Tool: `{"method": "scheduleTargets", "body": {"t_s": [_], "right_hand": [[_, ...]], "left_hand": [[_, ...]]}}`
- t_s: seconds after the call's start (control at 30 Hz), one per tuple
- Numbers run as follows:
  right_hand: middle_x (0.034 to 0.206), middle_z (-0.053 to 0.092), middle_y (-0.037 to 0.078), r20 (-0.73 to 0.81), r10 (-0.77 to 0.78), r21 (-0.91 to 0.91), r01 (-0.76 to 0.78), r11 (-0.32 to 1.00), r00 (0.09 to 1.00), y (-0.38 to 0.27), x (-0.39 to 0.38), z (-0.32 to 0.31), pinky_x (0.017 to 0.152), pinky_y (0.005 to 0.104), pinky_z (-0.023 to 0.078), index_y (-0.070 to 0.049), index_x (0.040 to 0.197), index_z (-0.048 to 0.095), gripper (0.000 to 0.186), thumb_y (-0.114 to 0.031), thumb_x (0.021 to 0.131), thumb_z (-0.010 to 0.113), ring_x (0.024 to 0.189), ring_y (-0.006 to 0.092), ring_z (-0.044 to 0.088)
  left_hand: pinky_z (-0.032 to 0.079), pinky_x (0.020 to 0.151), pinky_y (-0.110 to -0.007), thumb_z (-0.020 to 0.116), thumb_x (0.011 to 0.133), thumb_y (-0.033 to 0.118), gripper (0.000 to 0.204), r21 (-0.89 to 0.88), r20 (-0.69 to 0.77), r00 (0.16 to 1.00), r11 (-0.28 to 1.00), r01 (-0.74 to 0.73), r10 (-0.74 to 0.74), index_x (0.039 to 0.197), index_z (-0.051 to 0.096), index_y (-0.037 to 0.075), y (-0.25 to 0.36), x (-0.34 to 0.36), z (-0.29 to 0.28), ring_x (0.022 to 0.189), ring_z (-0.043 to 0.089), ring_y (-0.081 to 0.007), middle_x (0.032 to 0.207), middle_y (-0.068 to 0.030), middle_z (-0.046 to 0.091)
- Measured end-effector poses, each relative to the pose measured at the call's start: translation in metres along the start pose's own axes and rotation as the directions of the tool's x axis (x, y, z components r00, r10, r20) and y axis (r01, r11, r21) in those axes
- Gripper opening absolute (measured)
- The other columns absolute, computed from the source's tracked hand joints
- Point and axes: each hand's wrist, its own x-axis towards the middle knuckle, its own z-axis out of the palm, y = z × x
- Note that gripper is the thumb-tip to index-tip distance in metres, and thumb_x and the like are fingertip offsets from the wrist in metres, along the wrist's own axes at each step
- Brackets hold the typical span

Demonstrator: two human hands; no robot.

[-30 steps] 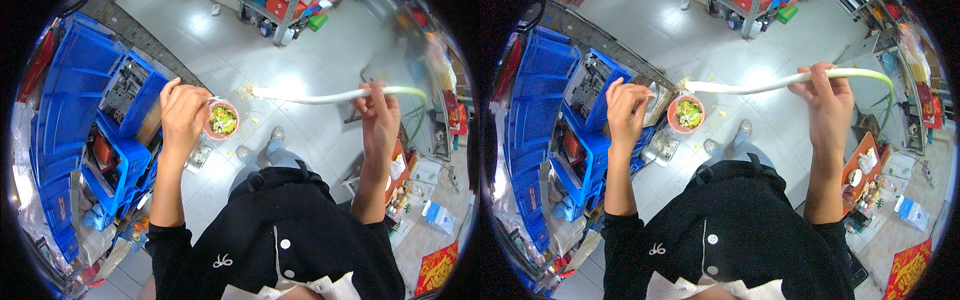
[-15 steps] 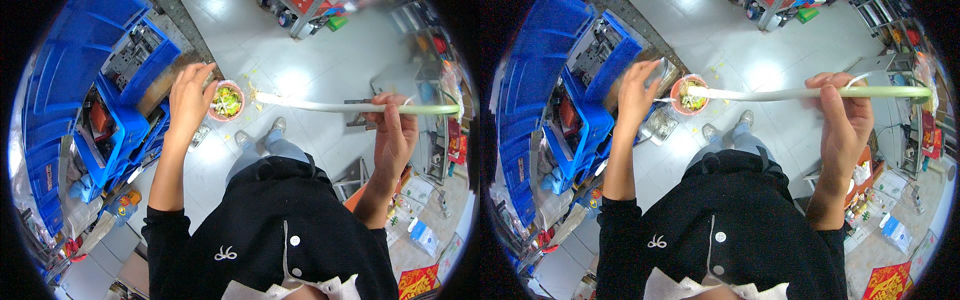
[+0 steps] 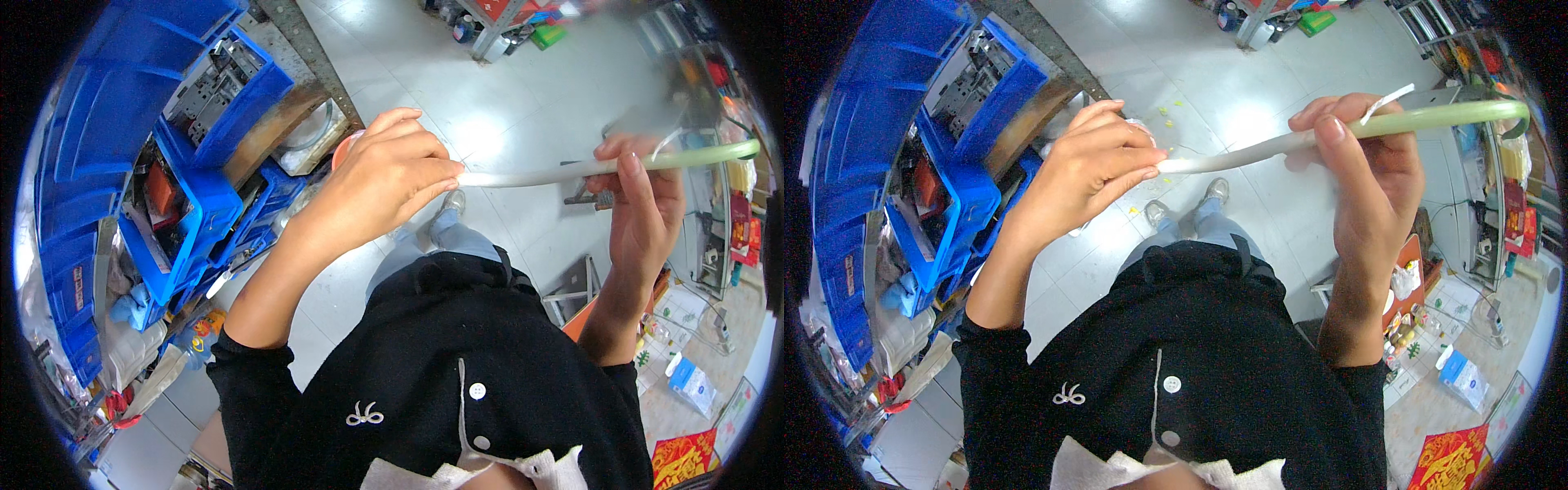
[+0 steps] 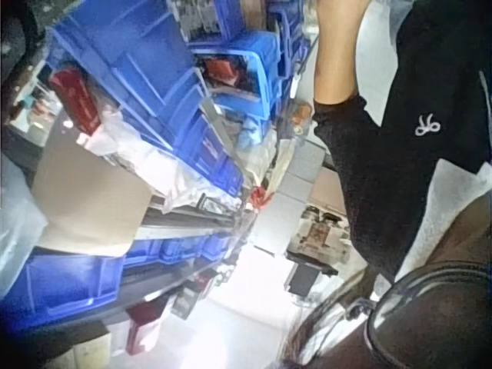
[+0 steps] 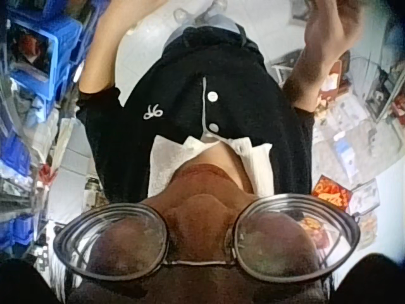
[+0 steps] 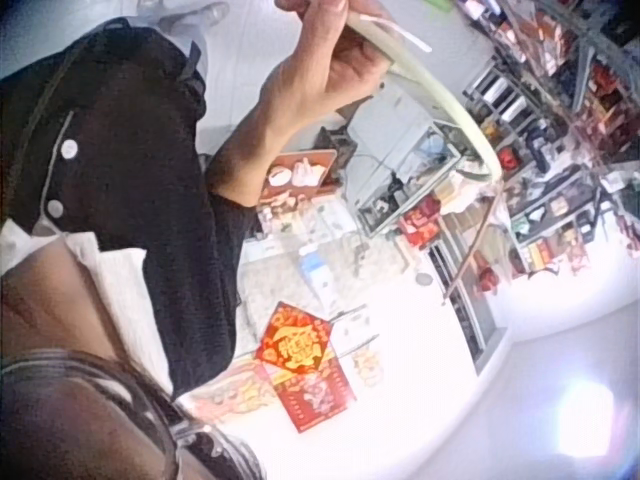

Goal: The person uses a cleaver to cut a yellow-green vegetable into chunks on a wooden cutting board and transfers the pieces into a glass bowl. The person then retrieves green onions, peels the outer layer, and places them into a metal pot.

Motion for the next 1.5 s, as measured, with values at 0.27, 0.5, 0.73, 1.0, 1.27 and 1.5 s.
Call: {"method": "scheduleTargets", "body": {"t_s": [0.27,0.5,0.73,1.0,1.27,1.5], "right_hand": [[0.084,0.059,0.018,0.049,-0.054,-0.065,0.057,0.996,0.997,-0.004,0.0,0.002,0.062,0.0261,0.049,0.004,0.088,0.052,0.01,-0.003,0.083,0.058,0.066,0.0177,0.059],[0.084,0.057,0.019,0.154,-0.06,-0.075,0.072,0.995,0.986,-0.003,-0.004,0.002,0.062,0.0267,0.05,0.003,0.084,0.049,0.009,0.007,0.078,0.053,0.067,0.0176,0.058],[0.083,0.058,0.019,0.332,-0.197,-0.019,0.216,0.976,0.922,0.002,-0.005,-0.011,0.068,0.0363,0.053,0.001,0.084,0.048,0.016,0.008,0.071,0.055,0.071,0.0218,0.06],[0.088,0.058,0.016,0.242,-0.179,-0.068,0.201,0.977,0.954,0.011,-0.017,-0.016,0.071,0.0333,0.049,-0.001,0.089,0.049,0.014,0.006,0.079,0.055,0.078,0.0211,0.058],[0.089,0.059,0.017,0.272,-0.202,-0.087,0.233,0.969,0.941,0.02,-0.013,-0.015,0.082,0.0399,0.047,-0.003,0.089,0.048,0.011,0.003,0.08,0.053,0.081,0.0232,0.059],[0.083,0.061,0.016,0.436,-0.277,0.07,0.275,0.959,0.856,0.017,0.001,-0.011,0.091,0.0522,0.042,-0.004,0.082,0.048,0.008,0.0,0.079,0.054,0.083,0.0253,0.059]], "left_hand": [[0.037,0.099,-0.043,0.065,0.069,0.007,0.003,0.088,-0.173,0.984,0.996,-0.03,0.045,0.072,0.066,0.006,0.0,0.005,0.022,0.072,0.057,-0.0186,0.069,-0.0039,0.059],[0.038,0.098,-0.046,0.063,0.068,0.0,0.011,0.031,-0.048,0.995,0.996,0.086,-0.085,0.076,0.066,0.006,-0.007,0.005,0.019,0.073,0.061,-0.0212,0.075,-0.0061,0.063],[0.049,0.074,-0.03,0.059,0.076,0.006,0.01,-0.501,0.265,0.765,0.594,0.629,-0.586,0.08,0.066,0.001,-0.025,0.002,0.017,0.067,0.059,-0.0103,0.073,-0.0041,0.064],[0.044,0.07,-0.026,0.061,0.071,0.008,0.011,-0.464,-0.246,0.724,0.734,0.496,-0.644,0.074,0.065,-0.001,-0.069,-0.004,0.032,0.075,0.058,-0.0144,0.079,-0.0056,0.062],[0.044,0.075,-0.025,0.059,0.07,0.006,0.028,-0.53,-0.201,0.651,0.641,0.556,-0.732,0.097,0.066,0.004,-0.063,-0.007,0.013,0.089,0.057,-0.0124,0.094,-0.0083,0.065],[0.027,0.103,-0.044,0.066,0.076,0.018,0.025,0.159,-0.136,0.987,0.981,0.107,-0.086,0.099,0.068,0.008,-0.015,0.007,-0.015,0.092,0.058,-0.0198,0.091,-0.0072,0.064]]}}
